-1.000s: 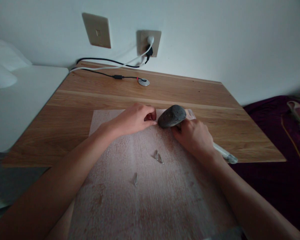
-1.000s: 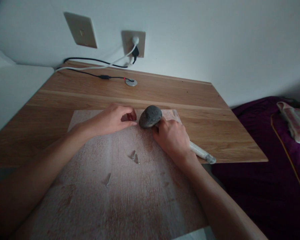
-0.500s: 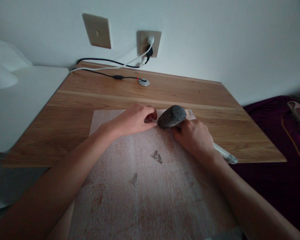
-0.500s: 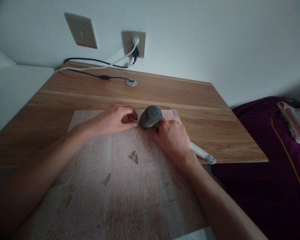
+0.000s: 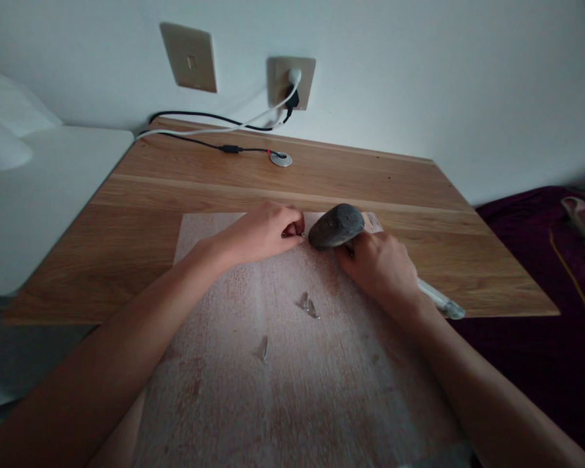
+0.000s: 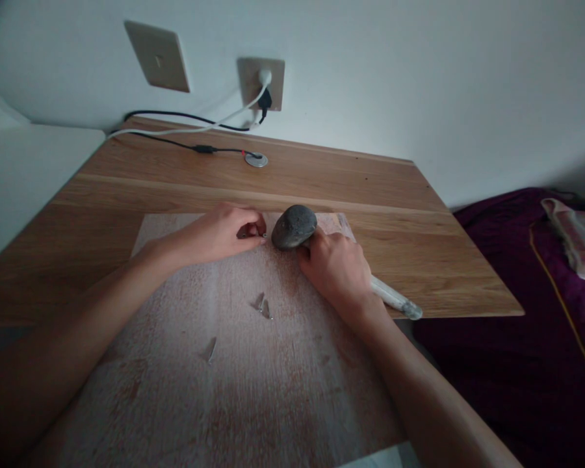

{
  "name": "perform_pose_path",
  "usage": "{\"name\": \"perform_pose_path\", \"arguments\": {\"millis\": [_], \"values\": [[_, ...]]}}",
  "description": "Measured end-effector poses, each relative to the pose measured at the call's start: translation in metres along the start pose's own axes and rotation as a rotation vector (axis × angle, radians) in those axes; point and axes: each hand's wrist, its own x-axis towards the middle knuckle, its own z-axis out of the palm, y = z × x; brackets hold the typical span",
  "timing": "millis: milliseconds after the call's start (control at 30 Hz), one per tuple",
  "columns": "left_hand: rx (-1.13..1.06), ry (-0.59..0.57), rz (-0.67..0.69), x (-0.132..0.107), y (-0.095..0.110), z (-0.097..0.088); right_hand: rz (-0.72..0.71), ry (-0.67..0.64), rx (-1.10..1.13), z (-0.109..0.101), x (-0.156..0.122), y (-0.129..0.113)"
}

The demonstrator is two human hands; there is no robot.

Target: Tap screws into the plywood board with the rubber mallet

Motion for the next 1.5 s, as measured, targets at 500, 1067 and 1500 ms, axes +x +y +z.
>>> {"name": "perform_pose_path", "arguments": {"millis": [500, 1067, 1500], "values": [[0.031, -0.044, 0.036, 0.001, 0.002, -0.001, 0.008, -0.039, 0.006, -0.004, 0.000, -0.001], [0.156, -0.033, 0.054, -0.001, 0.005, -0.001, 0.010, -0.046, 0.083, -0.004, 0.006, 0.009], [0.122, -0.011, 0.032, 0.003, 0.004, 0.004, -0.142, 0.081, 0.316, -0.037, 0.018, 0.006]]}}
